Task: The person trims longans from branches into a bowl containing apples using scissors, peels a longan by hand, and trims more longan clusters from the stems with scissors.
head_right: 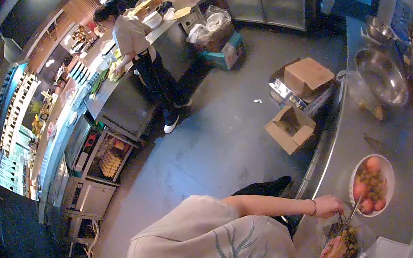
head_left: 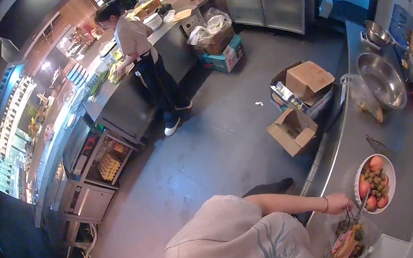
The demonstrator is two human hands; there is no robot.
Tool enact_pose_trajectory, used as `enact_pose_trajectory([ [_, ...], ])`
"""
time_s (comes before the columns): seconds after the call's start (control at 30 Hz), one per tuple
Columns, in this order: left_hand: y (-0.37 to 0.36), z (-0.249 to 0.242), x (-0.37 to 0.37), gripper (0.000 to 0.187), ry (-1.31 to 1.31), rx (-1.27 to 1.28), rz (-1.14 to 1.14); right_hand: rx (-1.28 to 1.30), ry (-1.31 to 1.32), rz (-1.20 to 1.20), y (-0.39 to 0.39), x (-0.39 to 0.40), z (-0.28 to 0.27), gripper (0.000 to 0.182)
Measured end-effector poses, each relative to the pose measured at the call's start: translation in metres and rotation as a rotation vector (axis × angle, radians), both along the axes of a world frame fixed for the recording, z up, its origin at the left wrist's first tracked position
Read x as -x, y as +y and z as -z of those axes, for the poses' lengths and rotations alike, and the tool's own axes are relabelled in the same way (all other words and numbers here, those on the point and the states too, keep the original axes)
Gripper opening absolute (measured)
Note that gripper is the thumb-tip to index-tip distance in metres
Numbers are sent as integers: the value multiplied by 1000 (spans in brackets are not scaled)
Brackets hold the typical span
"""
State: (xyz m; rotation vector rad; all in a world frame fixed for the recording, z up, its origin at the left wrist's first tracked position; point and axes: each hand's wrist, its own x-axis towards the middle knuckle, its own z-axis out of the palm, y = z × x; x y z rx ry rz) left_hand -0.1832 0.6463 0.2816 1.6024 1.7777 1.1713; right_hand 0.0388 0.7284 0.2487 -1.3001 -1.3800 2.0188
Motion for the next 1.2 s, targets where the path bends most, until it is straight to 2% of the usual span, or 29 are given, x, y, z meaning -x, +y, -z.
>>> enact_pose_trajectory([
  [0.03,2,1,1,18,1,37,23,-3,3,-34,2,-3,4,39],
  [0.07,2,1,1,18,8,37,21,-493,-55,-379,21,-16,27,34],
  [0.1,3,1,0,18,15,37,19,-1042,-85,-550,41,-31,50,40],
  [0.13,3,0,0,18,21,37,16,-1562,-135,-806,47,-33,50,53],
  [0.17,4,-1,0,18,21,36,15,-1502,-123,-747,45,-36,52,52],
  [0.23,4,-2,0,19,19,35,12,-1379,-99,-633,21,-24,19,52],
  [0.33,3,-1,1,19,11,9,19,-1775,-121,-599,31,-23,26,50],
  [0.37,2,-2,2,19,11,5,22,-1743,-99,-611,32,-26,26,51],
  [0.43,-3,-8,5,19,11,-2,25,-1678,-54,-638,14,-15,-9,53],
  [0.53,-13,-17,8,19,-44,41,-8,-1559,-68,-599,8,-11,-12,50],
  [0.67,-13,11,5,18,-27,4,-55,-1178,-135,-492,-8,-6,-13,46],
  [0.87,-22,-6,15,16,-62,-68,26,-496,-135,-221,-35,15,-40,42],
  [1.07,-62,-29,66,15,-143,-139,-10,-211,35,-10,-74,99,-77,39],
  [1.2,-110,-2,130,13,-109,-158,-100,-90,179,42,-119,190,-87,39],
])
